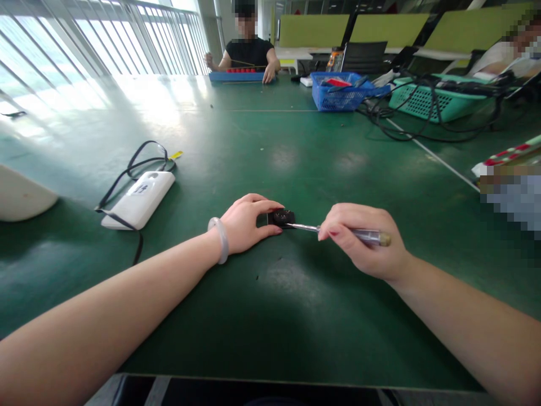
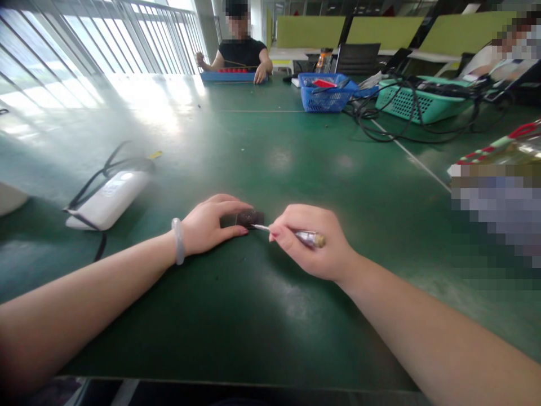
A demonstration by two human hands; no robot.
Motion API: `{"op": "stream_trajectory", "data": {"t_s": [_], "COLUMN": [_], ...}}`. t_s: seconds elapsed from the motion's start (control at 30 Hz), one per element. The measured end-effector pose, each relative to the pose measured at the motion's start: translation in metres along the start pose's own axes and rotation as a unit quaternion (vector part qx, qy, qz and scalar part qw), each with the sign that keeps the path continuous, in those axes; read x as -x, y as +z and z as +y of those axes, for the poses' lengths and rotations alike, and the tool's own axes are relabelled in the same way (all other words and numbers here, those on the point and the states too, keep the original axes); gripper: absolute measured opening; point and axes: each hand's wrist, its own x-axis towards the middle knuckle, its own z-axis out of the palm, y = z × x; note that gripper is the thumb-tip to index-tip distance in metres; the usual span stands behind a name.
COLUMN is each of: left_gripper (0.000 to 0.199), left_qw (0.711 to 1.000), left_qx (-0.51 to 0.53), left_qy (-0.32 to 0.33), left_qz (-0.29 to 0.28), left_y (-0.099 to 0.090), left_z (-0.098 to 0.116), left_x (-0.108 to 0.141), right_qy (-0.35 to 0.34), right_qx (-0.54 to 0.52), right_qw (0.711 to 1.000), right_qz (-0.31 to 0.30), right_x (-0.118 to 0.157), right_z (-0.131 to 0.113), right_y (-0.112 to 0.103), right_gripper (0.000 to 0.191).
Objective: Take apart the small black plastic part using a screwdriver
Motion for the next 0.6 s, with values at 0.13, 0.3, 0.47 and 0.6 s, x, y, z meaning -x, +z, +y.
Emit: {"op": "stream_trajectory", "data": {"t_s": [0.13,0.3,0.47,0.6], "left_gripper": [0.042,0.042,0.042,0.042], "left_qw": [1.0,1.0,1.0,1.0], "left_qx": [0.002,0.002,0.001,-0.004], "left_qy": [0.002,-0.001,0.0,0.0], "left_qz": [0.0,0.002,0.0,0.003], "left_y": [0.001,0.002,0.002,0.003], "left_z": [0.0,0.0,-0.002,-0.001], "left_x": [0.0,0.0,0.0,-0.001], "right_qy": [-0.046,-0.114,-0.22,-0.222], "right_qx": [0.046,0.115,0.227,0.275], "right_qw": [0.997,0.985,0.944,0.924], "right_qz": [-0.029,-0.058,-0.092,-0.145], "right_x": [-0.003,-0.002,-0.001,-0.001], "right_z": [-0.003,-0.005,-0.01,-0.013], "right_y": [0.002,0.003,0.006,0.008], "right_gripper": [0.017,0.016,0.021,0.024]}}
